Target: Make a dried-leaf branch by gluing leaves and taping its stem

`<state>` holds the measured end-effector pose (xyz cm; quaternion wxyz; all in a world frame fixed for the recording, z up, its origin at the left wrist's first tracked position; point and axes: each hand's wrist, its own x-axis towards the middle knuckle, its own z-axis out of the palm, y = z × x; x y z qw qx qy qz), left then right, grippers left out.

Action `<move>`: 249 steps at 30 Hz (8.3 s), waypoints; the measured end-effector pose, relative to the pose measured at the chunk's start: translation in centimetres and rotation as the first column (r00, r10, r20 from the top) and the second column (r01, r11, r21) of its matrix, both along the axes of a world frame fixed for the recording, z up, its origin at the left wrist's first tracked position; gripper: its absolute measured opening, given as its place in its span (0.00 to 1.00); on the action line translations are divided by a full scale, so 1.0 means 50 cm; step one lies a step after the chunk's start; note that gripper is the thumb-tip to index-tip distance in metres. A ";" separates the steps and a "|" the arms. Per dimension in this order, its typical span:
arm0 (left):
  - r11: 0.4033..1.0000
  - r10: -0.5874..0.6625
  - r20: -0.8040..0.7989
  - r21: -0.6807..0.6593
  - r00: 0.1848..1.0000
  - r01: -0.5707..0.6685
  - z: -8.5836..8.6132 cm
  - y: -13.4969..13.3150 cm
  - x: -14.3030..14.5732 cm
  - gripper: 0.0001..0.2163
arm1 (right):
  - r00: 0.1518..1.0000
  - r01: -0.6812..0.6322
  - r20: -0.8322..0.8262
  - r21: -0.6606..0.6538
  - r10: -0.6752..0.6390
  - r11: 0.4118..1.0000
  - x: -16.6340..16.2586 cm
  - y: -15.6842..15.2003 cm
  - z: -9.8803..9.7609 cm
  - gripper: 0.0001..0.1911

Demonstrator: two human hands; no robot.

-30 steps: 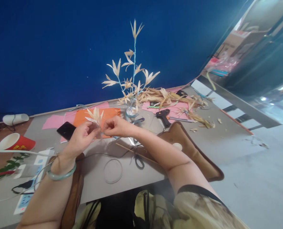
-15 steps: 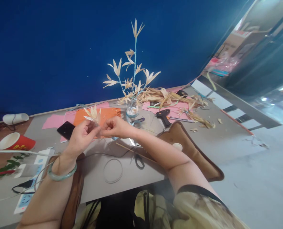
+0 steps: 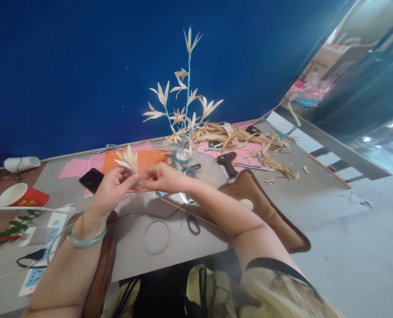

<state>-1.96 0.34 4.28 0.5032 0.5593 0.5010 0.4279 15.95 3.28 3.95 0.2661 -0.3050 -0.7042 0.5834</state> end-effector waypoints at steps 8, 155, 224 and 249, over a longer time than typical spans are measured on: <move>0.991 -0.025 0.223 -0.125 0.975 0.054 -0.010 0.006 -0.006 0.14 | 0.995 -0.077 -0.061 -0.059 0.073 0.995 0.006 0.015 -0.008 0.09; 0.983 -0.080 -0.088 0.161 0.993 0.093 0.009 0.012 -0.025 0.07 | 0.982 -0.063 0.190 0.325 0.000 0.944 0.052 0.016 0.043 0.09; 0.973 0.019 -0.219 0.229 0.976 0.033 -0.015 0.011 -0.016 0.05 | 0.923 0.382 -0.086 0.090 -0.375 0.920 -0.037 -0.010 -0.035 0.08; 0.993 -0.106 0.336 -0.008 0.936 0.115 -0.019 0.012 -0.013 0.10 | 0.937 0.291 -0.195 -0.028 -0.291 0.956 -0.030 -0.029 -0.017 0.13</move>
